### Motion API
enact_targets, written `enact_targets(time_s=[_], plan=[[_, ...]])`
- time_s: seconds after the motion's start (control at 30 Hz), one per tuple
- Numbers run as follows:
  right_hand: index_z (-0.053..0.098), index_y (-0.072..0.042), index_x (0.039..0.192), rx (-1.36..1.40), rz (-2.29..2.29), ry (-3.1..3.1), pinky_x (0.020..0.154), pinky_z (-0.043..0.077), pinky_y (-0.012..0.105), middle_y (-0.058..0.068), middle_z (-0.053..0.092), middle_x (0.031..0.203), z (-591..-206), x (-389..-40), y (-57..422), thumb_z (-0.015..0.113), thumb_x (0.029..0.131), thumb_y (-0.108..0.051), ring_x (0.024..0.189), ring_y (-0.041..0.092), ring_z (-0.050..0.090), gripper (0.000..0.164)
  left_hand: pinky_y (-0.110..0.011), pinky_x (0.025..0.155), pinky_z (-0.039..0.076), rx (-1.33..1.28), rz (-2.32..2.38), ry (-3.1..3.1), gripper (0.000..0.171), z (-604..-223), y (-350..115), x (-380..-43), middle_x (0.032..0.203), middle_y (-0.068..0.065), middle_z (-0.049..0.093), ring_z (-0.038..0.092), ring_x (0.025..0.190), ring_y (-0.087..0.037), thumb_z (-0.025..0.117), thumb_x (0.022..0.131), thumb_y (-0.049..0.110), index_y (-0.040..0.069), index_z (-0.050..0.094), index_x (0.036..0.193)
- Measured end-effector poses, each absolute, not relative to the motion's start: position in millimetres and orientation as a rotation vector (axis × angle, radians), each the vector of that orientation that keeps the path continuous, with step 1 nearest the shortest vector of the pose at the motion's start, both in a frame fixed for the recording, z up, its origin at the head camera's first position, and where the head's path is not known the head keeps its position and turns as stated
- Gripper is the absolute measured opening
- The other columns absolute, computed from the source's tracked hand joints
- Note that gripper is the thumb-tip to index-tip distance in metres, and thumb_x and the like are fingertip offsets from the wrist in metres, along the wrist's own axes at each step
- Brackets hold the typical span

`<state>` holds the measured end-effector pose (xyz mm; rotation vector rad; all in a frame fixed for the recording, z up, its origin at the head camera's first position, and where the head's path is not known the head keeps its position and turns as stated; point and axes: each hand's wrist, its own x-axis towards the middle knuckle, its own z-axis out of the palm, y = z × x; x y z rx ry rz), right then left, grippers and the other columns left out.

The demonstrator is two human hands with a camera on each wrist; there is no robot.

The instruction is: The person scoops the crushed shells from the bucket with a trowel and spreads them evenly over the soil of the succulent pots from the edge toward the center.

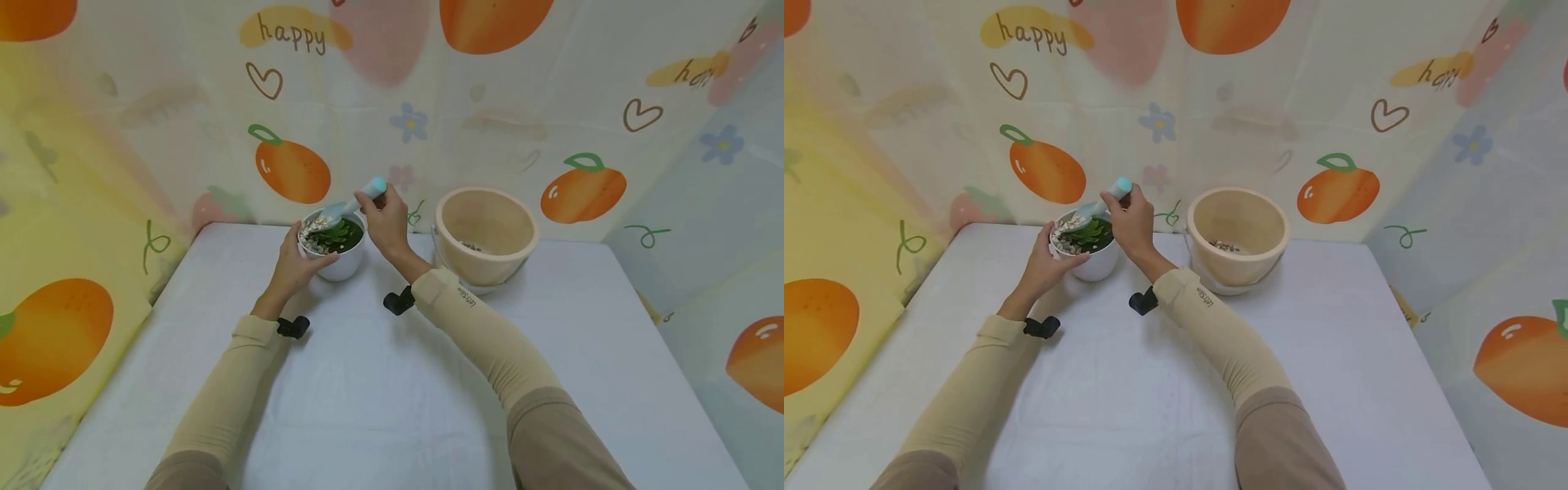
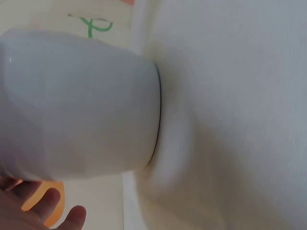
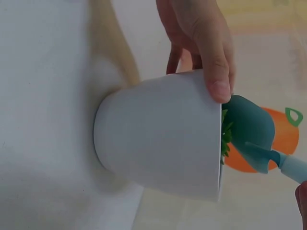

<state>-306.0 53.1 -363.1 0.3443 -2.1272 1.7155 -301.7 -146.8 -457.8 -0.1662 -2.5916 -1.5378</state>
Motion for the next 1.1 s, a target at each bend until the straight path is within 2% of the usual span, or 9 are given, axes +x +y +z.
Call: enact_targets(time_s=[0.13,0.37,0.73,1.0,1.1], plan=[[0.059,0.002,0.108,0.329,1.718,-2.126,0.077,0.056,0.024,0.02,0.07,0.098,-364.3,-306.4,53.5,0.065,0.095,-0.02,0.087,0.028,0.069,0.027,-0.058,0.117,0.023,-0.246,-1.554,-2.622,0.109,-456.7,-154.2,-308.1,0.156,-0.02,0.025,0.027,0.143,-0.036,0.082,0.077,0.035,0.003,0.012,0.155],[0.059,0.002,0.106,0.32,1.74,-2.118,0.076,0.056,0.023,0.02,0.07,0.096,-365.4,-305.8,50.9,0.065,0.094,-0.02,0.086,0.029,0.069,0.025,-0.056,0.12,0.019,-0.248,-1.665,-2.641,0.114,-458.4,-158.5,-314.1,0.161,-0.015,0.017,0.021,0.147,-0.033,0.082,0.077,0.035,0.009,0.004,0.157],[0.06,0.0,0.105,0.363,1.695,-2.109,0.078,0.055,0.024,0.016,0.069,0.094,-363.2,-302.3,48.2,0.067,0.093,-0.022,0.088,0.024,0.069,0.027,-0.055,0.12,0.02,-0.149,-1.648,-2.57,0.112,-460.1,-147.2,-305.4,0.159,-0.016,0.023,0.025,0.145,-0.032,0.083,0.076,0.036,0.008,0.011,0.156],[0.061,0.001,0.109,0.369,1.691,-2.107,0.082,0.056,0.031,0.019,0.07,0.099,-361.1,-300.5,44.2,0.068,0.092,-0.021,0.092,0.026,0.07,0.029,-0.056,0.116,0.027,-0.062,-1.552,-2.511,0.11,-460.3,-136.7,-295.3,0.153,-0.018,0.032,0.032,0.14,-0.034,0.084,0.073,0.041,0.009,0.018,0.154],[0.061,0.001,0.109,0.365,1.678,-2.108,0.082,0.056,0.03,0.018,0.071,0.099,-361.3,-300.5,43.9,0.068,0.092,-0.021,0.092,0.025,0.07,0.029,-0.057,0.114,0.029,-0.047,-1.508,-2.495,0.109,-460.0,-133.9,-293.0,0.151,-0.018,0.035,0.034,0.139,-0.035,0.084,0.072,0.041,0.008,0.02,0.153]])
